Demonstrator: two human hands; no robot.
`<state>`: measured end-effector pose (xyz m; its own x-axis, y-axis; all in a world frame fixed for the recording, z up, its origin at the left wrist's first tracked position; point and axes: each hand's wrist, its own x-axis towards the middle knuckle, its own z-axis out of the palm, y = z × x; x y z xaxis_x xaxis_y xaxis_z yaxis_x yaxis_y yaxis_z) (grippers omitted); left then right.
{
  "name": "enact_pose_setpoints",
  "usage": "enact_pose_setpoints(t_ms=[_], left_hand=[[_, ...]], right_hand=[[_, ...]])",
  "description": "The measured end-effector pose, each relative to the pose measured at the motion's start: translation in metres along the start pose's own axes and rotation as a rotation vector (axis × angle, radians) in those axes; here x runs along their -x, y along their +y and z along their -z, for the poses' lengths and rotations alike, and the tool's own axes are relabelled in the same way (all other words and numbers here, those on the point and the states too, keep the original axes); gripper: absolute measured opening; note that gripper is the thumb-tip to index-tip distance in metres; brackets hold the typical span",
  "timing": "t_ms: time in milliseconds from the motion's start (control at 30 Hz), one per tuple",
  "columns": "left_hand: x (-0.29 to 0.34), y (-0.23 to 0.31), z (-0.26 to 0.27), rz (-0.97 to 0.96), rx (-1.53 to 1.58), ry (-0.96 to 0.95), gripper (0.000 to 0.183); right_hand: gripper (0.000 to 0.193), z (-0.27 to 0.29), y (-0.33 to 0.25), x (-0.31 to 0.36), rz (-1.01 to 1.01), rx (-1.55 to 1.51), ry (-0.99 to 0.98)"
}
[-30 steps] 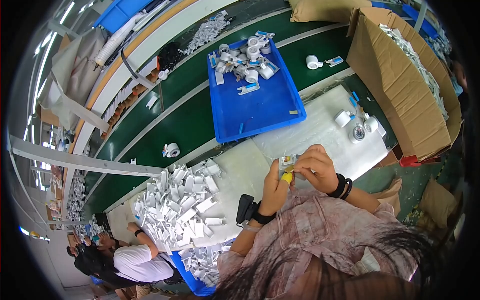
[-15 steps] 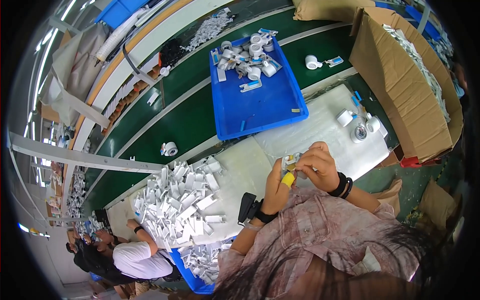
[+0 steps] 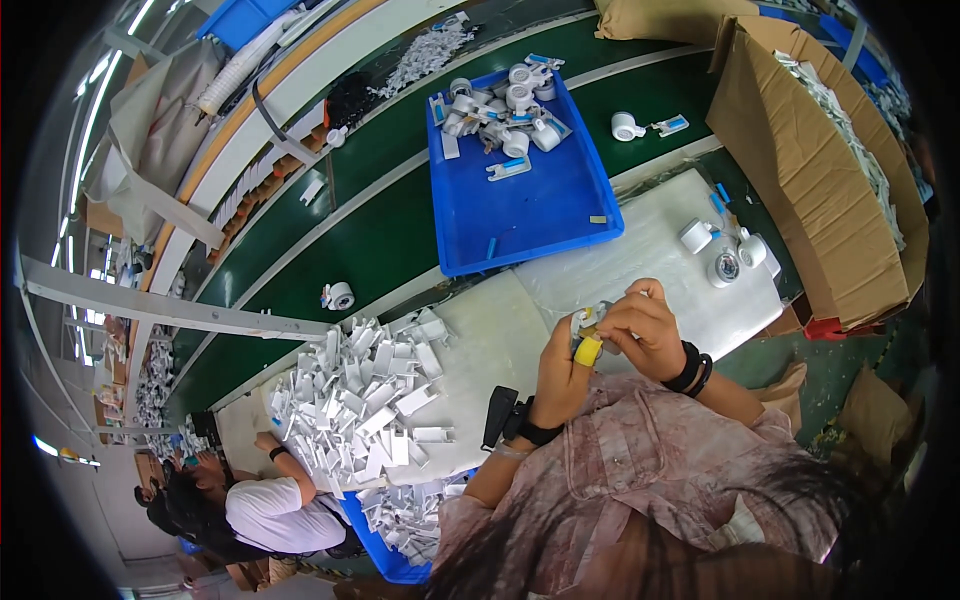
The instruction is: The person picks up a white plastic housing and a small electronic component, fits the component into the housing, and then retrieves a white circular part from a blue tray. They fit the circular part onto the assembly and place the completed unit back into the blue tray.
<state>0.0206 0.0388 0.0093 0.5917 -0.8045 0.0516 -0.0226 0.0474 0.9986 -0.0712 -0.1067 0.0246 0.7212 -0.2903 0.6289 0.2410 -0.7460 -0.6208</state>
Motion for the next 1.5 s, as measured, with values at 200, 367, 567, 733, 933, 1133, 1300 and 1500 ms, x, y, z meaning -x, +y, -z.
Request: enact_pose_setpoints(t_ms=[200,367,567,733,933,1133,1300,1500], left_hand=[[0.0,0.001,-0.001,-0.028,-0.038,0.008,0.03],[0.001,-0.004,0.002,0.001,-0.038,-0.011,0.033],[0.001,0.006,0.001,0.017,-0.061,0.022,0.028],[-0.001,0.008,-0.004,-0.052,-0.158,0.106,0.02],[-0.003,0.01,0.006,0.046,-0.137,0.039,0.022],[-0.004,0.01,0.007,0.047,0.161,-0.125,0.024],[0.002,0.011,0.007,0.156,0.174,-0.05,0.021],[0.007,-0.006,0.014,0.166,0.18,0.084,0.022]], right_hand=[[0.012,0.001,0.002,-0.002,0.007,-0.024,-0.015],[0.014,0.001,0.003,-0.002,0.018,-0.024,-0.021],[0.013,-0.001,0.001,-0.001,0.016,-0.005,-0.012],[0.014,-0.005,-0.004,-0.002,0.013,-0.002,0.0],[0.015,-0.014,0.005,0.007,-0.012,-0.087,-0.014],[0.027,-0.026,0.031,0.018,-0.679,-0.877,0.088],[0.03,-0.013,0.044,0.015,-0.684,-0.73,-0.27],[0.015,-0.006,0.024,0.008,-0.34,-0.195,-0.103]])
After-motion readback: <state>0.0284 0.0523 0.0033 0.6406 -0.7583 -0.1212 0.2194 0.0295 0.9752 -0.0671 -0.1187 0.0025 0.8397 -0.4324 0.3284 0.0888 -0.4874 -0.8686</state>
